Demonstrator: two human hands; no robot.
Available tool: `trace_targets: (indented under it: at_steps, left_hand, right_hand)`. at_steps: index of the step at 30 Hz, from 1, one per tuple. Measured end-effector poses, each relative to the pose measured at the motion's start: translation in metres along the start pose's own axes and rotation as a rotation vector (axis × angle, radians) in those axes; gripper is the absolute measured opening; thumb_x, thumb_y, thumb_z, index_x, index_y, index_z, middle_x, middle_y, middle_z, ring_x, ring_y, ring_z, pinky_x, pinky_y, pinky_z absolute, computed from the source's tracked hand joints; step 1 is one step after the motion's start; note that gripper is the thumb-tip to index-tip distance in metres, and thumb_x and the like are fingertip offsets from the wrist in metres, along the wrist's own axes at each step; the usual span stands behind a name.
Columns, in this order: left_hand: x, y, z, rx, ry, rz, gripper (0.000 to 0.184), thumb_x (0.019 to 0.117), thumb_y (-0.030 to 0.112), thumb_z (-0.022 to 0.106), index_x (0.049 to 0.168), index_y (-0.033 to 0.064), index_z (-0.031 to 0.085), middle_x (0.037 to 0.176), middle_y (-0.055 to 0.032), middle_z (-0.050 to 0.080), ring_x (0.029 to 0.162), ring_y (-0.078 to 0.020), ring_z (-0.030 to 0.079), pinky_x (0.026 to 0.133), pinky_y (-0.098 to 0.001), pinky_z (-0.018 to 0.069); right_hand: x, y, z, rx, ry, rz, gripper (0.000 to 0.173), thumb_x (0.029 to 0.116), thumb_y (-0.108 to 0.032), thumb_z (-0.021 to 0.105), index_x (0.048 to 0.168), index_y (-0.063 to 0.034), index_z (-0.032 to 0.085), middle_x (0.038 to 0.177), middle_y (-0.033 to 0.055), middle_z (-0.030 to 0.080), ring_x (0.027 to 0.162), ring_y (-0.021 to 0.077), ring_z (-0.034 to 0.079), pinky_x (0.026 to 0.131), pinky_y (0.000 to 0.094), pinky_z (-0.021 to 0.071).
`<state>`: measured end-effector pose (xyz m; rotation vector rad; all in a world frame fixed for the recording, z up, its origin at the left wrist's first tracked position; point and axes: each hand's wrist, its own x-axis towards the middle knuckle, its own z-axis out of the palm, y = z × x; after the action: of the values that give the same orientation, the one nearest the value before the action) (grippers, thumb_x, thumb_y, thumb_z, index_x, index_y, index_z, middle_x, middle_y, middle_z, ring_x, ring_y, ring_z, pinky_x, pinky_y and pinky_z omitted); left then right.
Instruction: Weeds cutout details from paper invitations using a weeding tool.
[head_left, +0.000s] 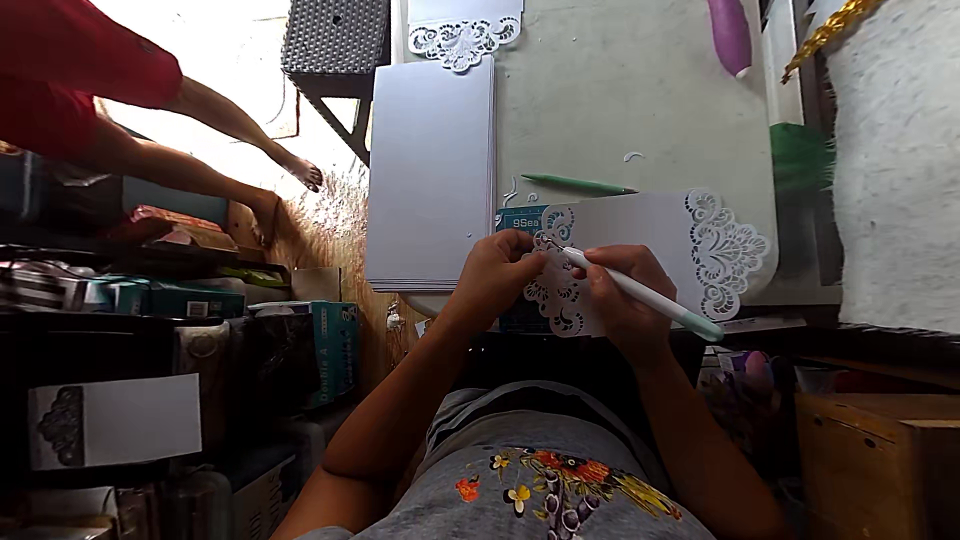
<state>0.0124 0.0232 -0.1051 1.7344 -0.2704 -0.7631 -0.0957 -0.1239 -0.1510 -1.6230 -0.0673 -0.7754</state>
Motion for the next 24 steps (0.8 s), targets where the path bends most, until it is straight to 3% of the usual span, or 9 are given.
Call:
trace_targets:
  at_steps: [24]
  left_hand:
    - [0.0011,-0.0018,0.0005,0.012,0.021,-0.013,0.005,0.0975,0.005,0.063,0.095,0.0042,0.059,0.073,0.0012,0.064,0.063,-0.0018,0.061,0.06,-0.0191,0.0523]
  right_hand:
    - [0.001,-0.0013,0.0016,-0.044,-0.035,0.011,0.015,0.0935,-0.001,0.059,0.104,0.009,0.065,0.1,0.0107,0.071,0.088,0.0028,0.068,0.079,0.017,0.057]
